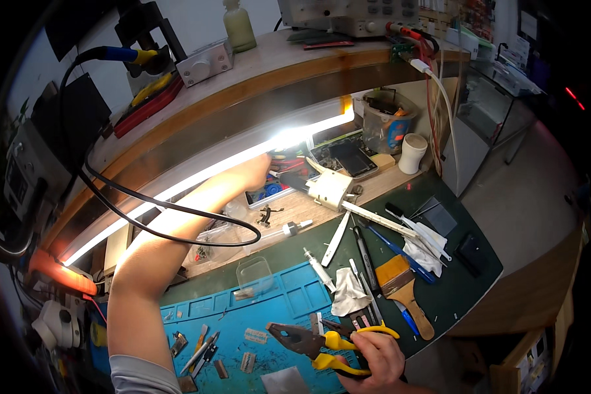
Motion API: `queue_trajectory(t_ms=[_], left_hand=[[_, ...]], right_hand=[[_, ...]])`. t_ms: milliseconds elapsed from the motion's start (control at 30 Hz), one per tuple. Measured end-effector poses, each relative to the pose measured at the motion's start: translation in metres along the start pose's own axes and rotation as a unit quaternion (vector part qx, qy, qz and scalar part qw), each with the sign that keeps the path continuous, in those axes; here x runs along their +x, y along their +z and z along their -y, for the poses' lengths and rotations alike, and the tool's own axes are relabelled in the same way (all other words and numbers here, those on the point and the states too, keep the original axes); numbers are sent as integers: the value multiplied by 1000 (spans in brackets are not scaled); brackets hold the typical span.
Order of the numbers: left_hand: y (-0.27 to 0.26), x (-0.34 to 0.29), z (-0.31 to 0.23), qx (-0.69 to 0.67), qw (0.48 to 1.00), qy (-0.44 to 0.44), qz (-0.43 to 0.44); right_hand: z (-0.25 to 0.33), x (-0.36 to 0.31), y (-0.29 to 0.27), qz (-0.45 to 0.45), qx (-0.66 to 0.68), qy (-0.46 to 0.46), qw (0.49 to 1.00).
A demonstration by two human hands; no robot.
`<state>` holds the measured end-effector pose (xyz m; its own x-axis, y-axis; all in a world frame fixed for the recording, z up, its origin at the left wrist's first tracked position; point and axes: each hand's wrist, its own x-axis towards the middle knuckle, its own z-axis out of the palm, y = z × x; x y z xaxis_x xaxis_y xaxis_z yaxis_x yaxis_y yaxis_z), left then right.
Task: The person works at a cluttered electronics workbench, using pliers and a utility knife to manipulate small components and wires. They adjust the overhead light, cut a wire, and handle a small orange cylindrical object.
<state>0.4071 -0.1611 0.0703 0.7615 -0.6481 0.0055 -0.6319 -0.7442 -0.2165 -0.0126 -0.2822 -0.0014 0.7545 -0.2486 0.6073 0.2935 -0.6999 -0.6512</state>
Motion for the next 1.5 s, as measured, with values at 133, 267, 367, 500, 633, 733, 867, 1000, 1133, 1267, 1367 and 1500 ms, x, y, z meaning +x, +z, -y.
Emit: queue_trajectory(t_ms=[133, 267, 367, 500, 633, 733, 867, 1000, 1133, 1267, 1367, 1500], left_hand=[[-13, -1, -12, -223, 960, 166, -38], [-9, -6, -27, -199, 948, 247, -35], [3, -11, -37, -147, 945, 279, -88], [-10, -26, -67, -85, 965, 236, -74], [-11, -42, -88, -87, 973, 196, -90], [-18, -52, -100, -85, 983, 153, -54], [-9, -60, -95, -117, 981, 142, -53], [-16, -60, -87, -132, 984, 109, -43], [-19, -20, -31, -131, 990, 17, -45], [4, 9, 6, -283, 959, 6, 0], [1, 17, -8, -247, 963, 89, 60], [-3, 17, -23, -159, 977, 142, 19]], right_hand=[[4, 6, -5, -17, -4, -48, 999], [5, 6, -6, -23, -6, -40, 999], [1, 2, -4, -2, 1, -16, 1000], [4, 5, -5, -33, 6, -43, 999], [5, 5, -6, -31, 8, -36, 999], [5, 6, -7, -32, 14, -35, 999], [7, 7, -7, -31, 23, -37, 999], [-2, 3, -5, 5, 15, -10, 1000], [2, 5, -6, 3, 22, -12, 1000], [6, 7, -6, -10, 16, -36, 999], [6, 8, -6, -11, 9, -33, 999], [6, 8, -5, -10, -5, -35, 999]])
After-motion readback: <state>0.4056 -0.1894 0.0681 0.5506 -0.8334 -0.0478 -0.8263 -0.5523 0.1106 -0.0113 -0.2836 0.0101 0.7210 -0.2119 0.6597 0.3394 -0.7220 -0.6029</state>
